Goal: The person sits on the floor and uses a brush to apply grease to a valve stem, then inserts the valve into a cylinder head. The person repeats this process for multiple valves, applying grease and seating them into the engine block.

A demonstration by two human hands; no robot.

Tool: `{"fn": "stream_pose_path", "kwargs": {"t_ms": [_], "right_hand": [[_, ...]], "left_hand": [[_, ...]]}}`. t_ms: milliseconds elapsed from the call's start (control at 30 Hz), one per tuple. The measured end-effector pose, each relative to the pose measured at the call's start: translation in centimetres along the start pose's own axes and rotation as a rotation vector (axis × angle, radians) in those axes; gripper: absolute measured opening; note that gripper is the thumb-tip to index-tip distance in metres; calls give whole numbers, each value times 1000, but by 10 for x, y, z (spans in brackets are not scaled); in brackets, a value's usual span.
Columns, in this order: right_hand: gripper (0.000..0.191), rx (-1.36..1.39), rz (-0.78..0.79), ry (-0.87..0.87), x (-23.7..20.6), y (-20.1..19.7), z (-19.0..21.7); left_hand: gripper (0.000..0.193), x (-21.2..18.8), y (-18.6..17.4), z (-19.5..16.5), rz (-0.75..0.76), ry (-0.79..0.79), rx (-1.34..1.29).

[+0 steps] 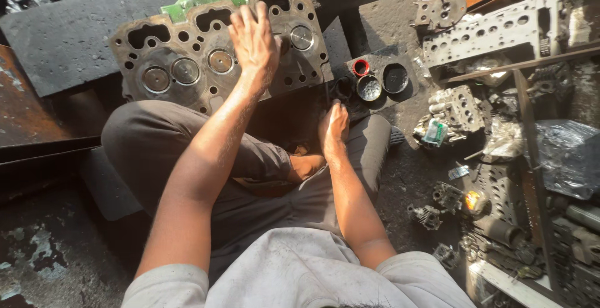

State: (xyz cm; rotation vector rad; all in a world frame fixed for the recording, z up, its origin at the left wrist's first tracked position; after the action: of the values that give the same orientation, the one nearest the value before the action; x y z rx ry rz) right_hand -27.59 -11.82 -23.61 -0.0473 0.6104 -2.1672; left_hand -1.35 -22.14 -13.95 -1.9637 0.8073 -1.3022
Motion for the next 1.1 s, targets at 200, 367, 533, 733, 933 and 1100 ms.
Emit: {"fn": "stream_pose_path", "kwargs": {"t_ms": [200, 367, 533, 733, 933, 1100], "right_hand": [[23, 157, 169, -67, -30, -41, 82], [12, 47, 419, -774, -52, -47, 209], [14, -176, 653, -1020, -55, 28, 258], [19, -281, 646, -936, -49, 74, 247], [22, -214, 616, -919, -47, 73, 237], [20, -168, 523, -861, -54, 71, 232]], "left_hand": [[58, 16, -16, 16, 110, -233, -143], [57, 29, -55, 23, -189, -216, -437], [47, 39, -87, 30, -271, -286, -528], [26, 50, -113, 46, -283, -404, -644], [21, 56, -121, 41, -288, -401, -706], [20, 53, -120, 35, -239, -373, -770]]}}
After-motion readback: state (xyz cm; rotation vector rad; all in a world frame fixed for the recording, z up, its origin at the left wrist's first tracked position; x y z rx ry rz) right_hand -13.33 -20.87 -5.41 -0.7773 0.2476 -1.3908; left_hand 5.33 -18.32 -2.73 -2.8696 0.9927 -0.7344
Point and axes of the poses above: each hand's wrist, its own x-axis towards the middle knuckle, its own y-axis out of the palm, z = x × y, the point moved 4 cm from there along x, towards the middle knuckle, and after that the axes turned 13 degrees about -z, right-handed, at the moved point
